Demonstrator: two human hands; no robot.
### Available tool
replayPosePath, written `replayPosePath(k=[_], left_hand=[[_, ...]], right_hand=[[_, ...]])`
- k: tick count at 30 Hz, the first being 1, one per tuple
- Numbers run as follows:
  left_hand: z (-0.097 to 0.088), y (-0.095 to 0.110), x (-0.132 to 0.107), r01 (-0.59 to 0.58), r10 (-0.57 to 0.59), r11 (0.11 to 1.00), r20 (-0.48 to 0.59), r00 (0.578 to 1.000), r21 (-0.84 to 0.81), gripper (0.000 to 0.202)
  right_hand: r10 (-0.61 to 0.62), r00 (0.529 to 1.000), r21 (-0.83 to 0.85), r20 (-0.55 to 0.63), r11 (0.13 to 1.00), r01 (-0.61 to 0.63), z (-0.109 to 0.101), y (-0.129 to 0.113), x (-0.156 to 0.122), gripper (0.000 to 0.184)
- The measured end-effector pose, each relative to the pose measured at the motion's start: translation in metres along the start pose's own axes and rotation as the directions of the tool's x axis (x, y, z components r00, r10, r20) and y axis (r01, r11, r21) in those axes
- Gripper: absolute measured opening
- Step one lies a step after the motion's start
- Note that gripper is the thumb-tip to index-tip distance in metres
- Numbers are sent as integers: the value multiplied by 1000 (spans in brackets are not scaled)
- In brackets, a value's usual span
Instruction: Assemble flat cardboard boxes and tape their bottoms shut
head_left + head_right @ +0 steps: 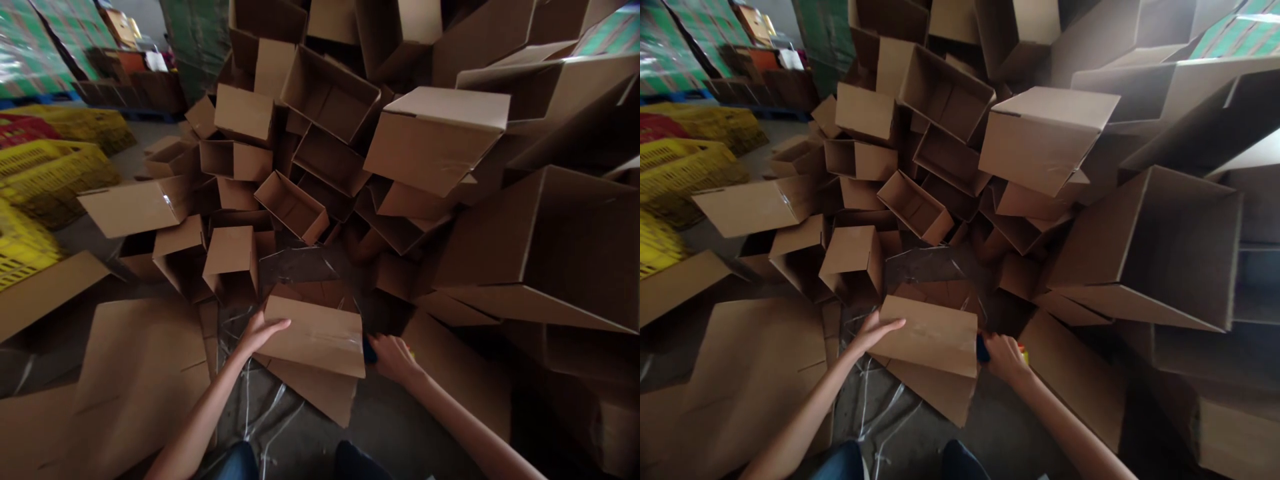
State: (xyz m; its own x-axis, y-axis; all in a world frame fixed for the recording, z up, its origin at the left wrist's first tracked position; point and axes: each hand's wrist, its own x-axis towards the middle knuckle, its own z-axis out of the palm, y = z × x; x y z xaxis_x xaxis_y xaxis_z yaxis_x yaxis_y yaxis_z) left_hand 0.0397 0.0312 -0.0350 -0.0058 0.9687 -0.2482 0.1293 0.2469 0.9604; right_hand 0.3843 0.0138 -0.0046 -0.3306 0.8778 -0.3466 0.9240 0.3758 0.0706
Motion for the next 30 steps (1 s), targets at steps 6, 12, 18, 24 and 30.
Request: replayPosePath(k=[6, 12, 18, 24, 30], left_hand=[[0, -5, -1, -16, 15, 998, -9, 1000, -57, 55], [3, -11, 4, 6, -9, 995, -28, 1000, -100, 55], [2, -11, 1, 41, -47, 993, -53, 998, -109, 56], [7, -3, 6, 77, -84, 992, -69, 994, -99, 56], [8, 5, 10, 53, -58, 998, -125, 990, -43, 67]], right_hand=[[121, 967, 17, -222, 993, -120, 26, 19, -16, 47], [229, 807, 32, -544, 967, -253, 63, 72, -77, 51], [459, 705, 155, -541, 878, -452, 120, 81, -94, 54], [492, 656, 549, -573, 824, -138, 67, 23, -38, 59], [494, 868, 970, -47, 231, -79, 11, -47, 40, 91]])
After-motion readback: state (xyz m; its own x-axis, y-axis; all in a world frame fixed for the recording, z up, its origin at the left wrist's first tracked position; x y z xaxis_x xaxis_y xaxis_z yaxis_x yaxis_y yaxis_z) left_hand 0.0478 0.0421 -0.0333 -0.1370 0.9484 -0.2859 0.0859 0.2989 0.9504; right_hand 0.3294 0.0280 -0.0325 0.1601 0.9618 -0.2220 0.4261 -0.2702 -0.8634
